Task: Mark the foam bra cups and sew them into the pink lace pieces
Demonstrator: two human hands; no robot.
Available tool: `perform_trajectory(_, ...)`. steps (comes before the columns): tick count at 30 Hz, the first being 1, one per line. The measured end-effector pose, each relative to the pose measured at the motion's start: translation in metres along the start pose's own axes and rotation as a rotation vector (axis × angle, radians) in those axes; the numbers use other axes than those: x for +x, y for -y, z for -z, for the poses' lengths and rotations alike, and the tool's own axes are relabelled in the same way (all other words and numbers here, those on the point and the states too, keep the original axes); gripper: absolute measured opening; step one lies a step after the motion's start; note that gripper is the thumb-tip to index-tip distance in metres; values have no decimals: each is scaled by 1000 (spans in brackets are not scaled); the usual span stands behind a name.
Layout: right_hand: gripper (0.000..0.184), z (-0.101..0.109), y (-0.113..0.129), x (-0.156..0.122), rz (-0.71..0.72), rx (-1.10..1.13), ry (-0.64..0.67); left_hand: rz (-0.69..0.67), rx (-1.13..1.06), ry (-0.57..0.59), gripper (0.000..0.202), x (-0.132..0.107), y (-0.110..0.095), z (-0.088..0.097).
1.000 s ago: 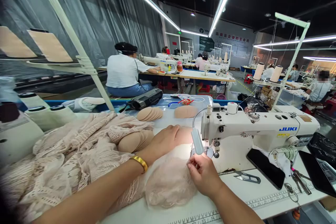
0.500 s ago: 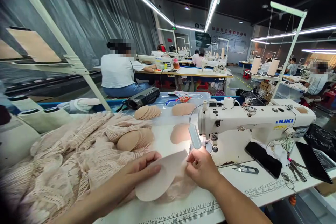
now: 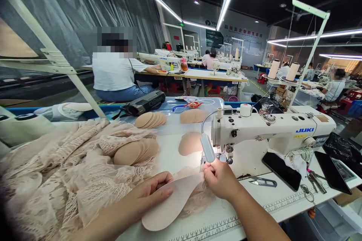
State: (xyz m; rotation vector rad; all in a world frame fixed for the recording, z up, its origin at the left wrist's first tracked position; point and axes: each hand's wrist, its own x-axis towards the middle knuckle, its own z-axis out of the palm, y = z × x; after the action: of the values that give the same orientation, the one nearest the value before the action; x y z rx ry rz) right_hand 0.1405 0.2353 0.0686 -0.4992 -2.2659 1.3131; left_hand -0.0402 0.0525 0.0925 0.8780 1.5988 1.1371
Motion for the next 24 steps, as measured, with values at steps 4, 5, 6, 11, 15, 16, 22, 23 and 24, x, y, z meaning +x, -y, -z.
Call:
perform_trajectory(4,18,5,4,1,4,-4,2,-13,19,-55,49,0,-8,-11)
perform_trajectory(5,20,7,5,1,2,-1,0,-22,40,-73,47,1,-7,-13)
perform_trajectory(6,24,8,5,2,-5,3,1,-37,64,-94,44,3,-5,-14)
perform_trajectory(11,29,10,6,0,-6,-7,8,-134,296,-211,31,14,12,-17)
perform_trajectory(15,9,3,12,-10,163,-83,-11,-509,580,-327,23,18,6,-23)
perform_trajectory(16,11,1,14,-14,243,-102,-12,-593,587,-290,34,18,-1,-25)
perform_trajectory(22,12,6,23,-38,472,-160,-107,-229,528,328,25,10,-52,-27)
perform_trajectory(23,11,10,25,-41,432,-143,-138,-168,527,415,22,9,-55,-24)
perform_trajectory(24,11,14,28,-45,388,-127,-169,-118,535,487,21,9,-55,-21)
